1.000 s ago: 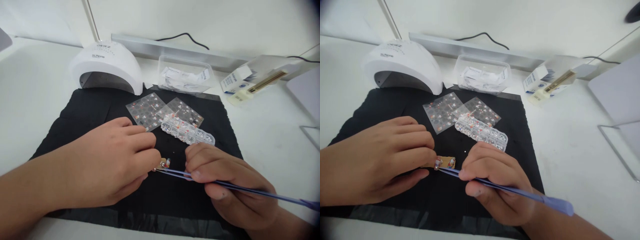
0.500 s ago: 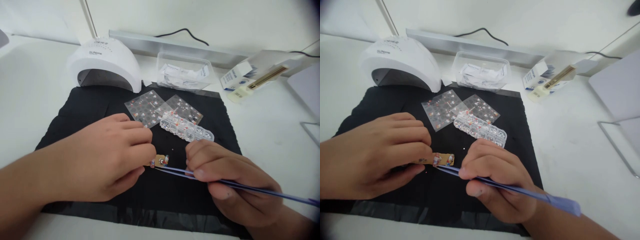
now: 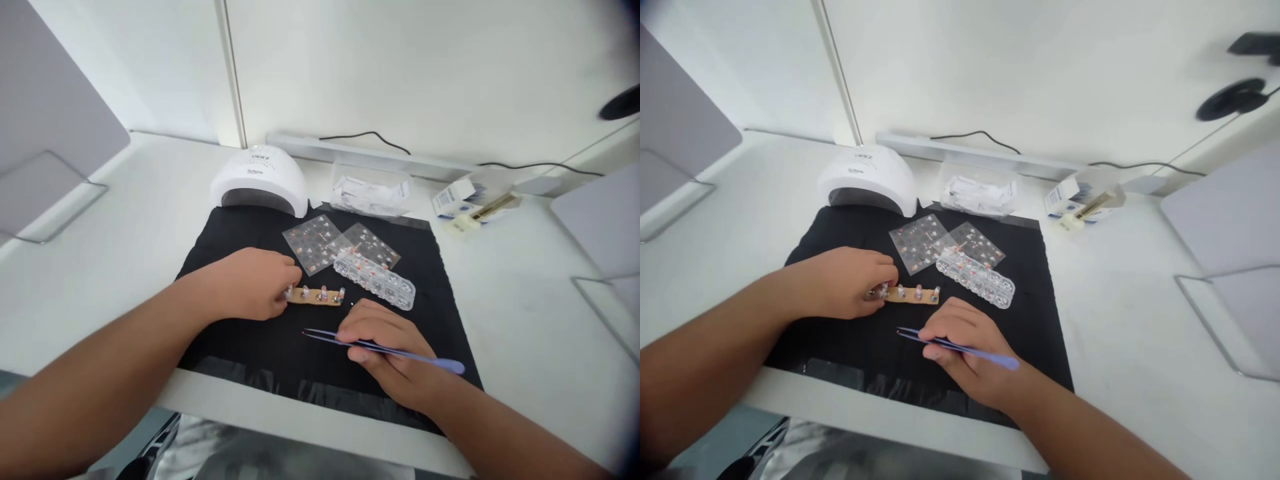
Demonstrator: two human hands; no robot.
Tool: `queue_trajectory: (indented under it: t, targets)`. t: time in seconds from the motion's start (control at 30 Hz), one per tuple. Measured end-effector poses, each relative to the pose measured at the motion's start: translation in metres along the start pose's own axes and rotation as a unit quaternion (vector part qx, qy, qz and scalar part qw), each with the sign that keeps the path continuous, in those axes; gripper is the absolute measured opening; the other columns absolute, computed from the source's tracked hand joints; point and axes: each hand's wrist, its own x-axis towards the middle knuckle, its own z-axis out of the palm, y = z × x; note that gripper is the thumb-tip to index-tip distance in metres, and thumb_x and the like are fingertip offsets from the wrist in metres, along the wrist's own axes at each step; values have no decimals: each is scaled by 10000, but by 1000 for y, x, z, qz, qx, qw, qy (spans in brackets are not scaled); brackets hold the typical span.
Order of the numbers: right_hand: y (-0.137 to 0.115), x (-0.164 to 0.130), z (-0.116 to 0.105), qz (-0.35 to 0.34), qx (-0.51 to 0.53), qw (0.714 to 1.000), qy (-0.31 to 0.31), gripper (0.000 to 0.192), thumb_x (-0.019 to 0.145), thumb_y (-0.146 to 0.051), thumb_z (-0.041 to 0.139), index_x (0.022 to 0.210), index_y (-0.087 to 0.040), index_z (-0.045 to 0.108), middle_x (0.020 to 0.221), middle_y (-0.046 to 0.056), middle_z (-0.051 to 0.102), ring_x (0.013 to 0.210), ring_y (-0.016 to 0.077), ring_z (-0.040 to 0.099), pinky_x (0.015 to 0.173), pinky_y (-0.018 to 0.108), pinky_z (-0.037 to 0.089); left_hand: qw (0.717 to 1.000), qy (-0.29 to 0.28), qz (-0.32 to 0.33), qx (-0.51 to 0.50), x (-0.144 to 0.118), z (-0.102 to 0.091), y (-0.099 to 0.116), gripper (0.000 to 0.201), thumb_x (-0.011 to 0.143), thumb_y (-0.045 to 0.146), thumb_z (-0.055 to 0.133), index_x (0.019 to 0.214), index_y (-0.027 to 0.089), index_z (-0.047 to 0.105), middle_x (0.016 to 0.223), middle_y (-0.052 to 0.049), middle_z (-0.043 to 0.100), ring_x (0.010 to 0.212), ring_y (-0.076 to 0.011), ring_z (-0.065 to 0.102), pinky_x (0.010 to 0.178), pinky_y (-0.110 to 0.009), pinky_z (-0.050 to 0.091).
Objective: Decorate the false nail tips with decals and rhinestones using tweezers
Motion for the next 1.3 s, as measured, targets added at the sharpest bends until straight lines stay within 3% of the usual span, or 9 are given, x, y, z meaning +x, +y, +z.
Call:
queue_trajectory:
  t: [0.13, 0.27, 0.4, 0.6, 1.3]
  targets:
    - [3, -1, 0, 12, -5, 1000, -22, 136, 966, -272, 588, 967, -180, 688, 797, 55, 715, 727, 174, 636, 675, 325, 541, 1000, -16, 4, -10, 0, 1, -4, 84, 836, 196, 560, 866, 189, 638, 917, -44, 677, 800, -215, 660, 667, -325, 456]
    - [5, -1, -1, -20, 13, 999, -37, 132, 979, -252, 582, 1002, -154, 668, 795, 57, 724, 728, 160, 647, 720, 331, 547, 1000, -19, 12, 4, 2, 7, -7, 49, 840, 223, 570, 823, 202, 611, 897, -38, 664, 758, -220, 633, 628, -333, 408]
    - [5, 0, -6, -3, 0, 996, -84, 161, 993, -257, 567, 982, -126, 658, 827, 79, 723, 750, 157, 678, 801, 345, 556, 1000, -8, 6, 12, 6, 11, -6, 37, 822, 225, 579, 799, 215, 607, 828, -31, 653, 681, -206, 591, 582, -324, 353]
    - [4, 0, -12, 20, -9, 992, -123, 140, 997, -255, 564, 993, -146, 652, 834, 73, 722, 747, 157, 674, 794, 333, 573, 1000, -24, -14, -1, 11, 11, -5, 35, 793, 260, 627, 801, 225, 627, 796, -17, 642, 606, -185, 545, 548, -318, 281]
    - [6, -2, -5, 17, 10, 995, -96, 191, 1011, -263, 551, 962, -115, 662, 826, 66, 709, 768, 133, 653, 799, 320, 553, 998, -33, -54, -3, 13, 9, -1, 18, 776, 244, 610, 762, 234, 614, 807, -17, 649, 582, -182, 518, 562, -323, 273]
